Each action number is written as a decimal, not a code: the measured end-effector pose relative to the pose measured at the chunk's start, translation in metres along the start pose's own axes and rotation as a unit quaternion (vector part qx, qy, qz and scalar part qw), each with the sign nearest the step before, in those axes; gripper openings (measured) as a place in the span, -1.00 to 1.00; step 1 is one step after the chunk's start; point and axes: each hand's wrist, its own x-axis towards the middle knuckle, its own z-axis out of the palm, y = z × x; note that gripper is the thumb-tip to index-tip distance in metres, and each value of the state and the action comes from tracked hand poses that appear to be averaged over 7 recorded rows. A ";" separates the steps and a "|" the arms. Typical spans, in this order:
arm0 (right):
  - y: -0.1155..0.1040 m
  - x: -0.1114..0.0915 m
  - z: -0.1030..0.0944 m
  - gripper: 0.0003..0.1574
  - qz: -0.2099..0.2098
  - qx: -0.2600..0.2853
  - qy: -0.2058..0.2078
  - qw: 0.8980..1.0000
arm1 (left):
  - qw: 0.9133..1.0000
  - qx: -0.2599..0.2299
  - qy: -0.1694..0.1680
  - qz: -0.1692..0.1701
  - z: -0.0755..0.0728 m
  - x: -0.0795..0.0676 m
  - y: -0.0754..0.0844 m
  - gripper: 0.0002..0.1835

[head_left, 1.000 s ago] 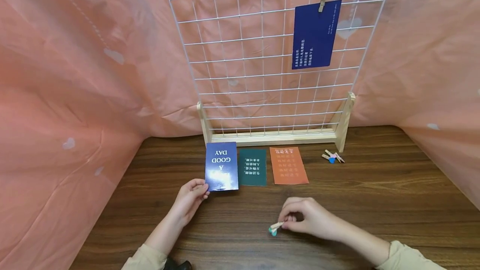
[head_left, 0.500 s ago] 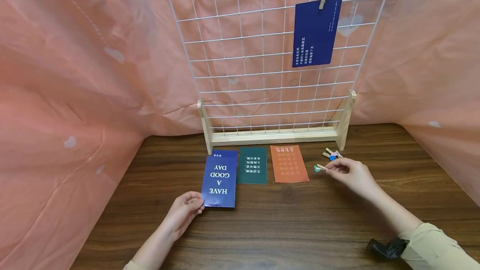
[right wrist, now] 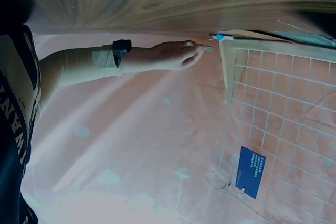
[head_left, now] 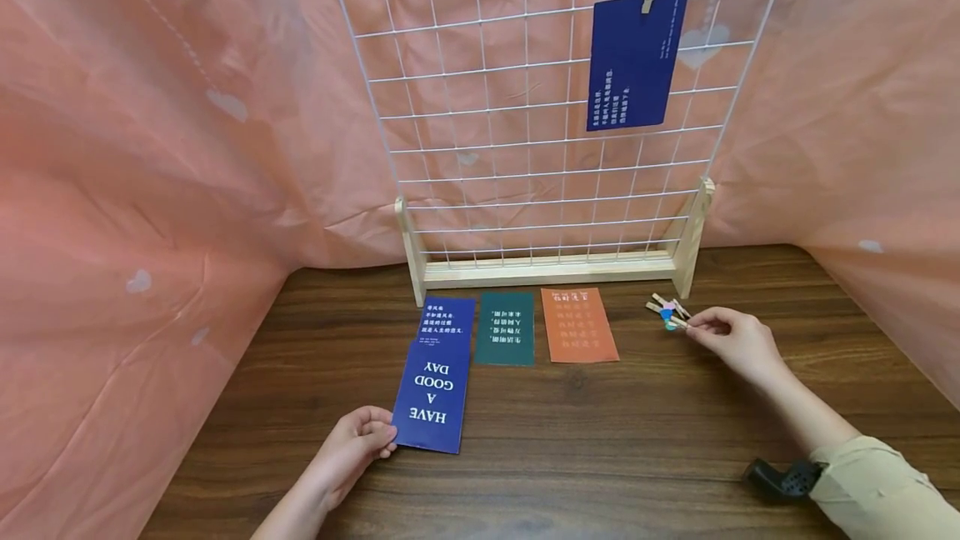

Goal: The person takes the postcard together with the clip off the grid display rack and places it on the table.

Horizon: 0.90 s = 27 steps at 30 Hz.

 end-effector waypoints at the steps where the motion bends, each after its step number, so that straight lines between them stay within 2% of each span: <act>1: 0.001 0.000 0.000 -0.82 0.001 -0.003 0.001 1.000 | 1.000 0.006 -0.001 -0.002 -0.001 -0.001 0.000 -0.70; 6: 0.005 0.002 -0.003 -0.82 0.004 -0.020 -0.001 1.000 | 1.000 0.031 -0.002 -0.007 -0.002 -0.002 0.000 -0.70; 9: 0.005 0.003 -0.003 -0.81 0.004 -0.027 -0.004 1.000 | 0.997 0.073 0.012 0.001 -0.003 -0.002 0.000 -0.72; 14: 0.004 0.003 -0.001 -0.85 -0.004 -0.027 -0.004 1.000 | 0.984 0.173 0.043 0.019 -0.002 -0.002 0.004 -0.81; 18: 0.004 0.002 0.000 -0.87 -0.007 -0.027 -0.007 1.000 | 0.972 0.225 0.057 0.035 0.001 -0.002 0.006 -0.86; 27: 0.003 0.001 0.002 -0.86 -0.008 -0.030 -0.011 0.999 | 0.963 0.258 0.067 0.042 0.001 -0.004 0.006 -0.87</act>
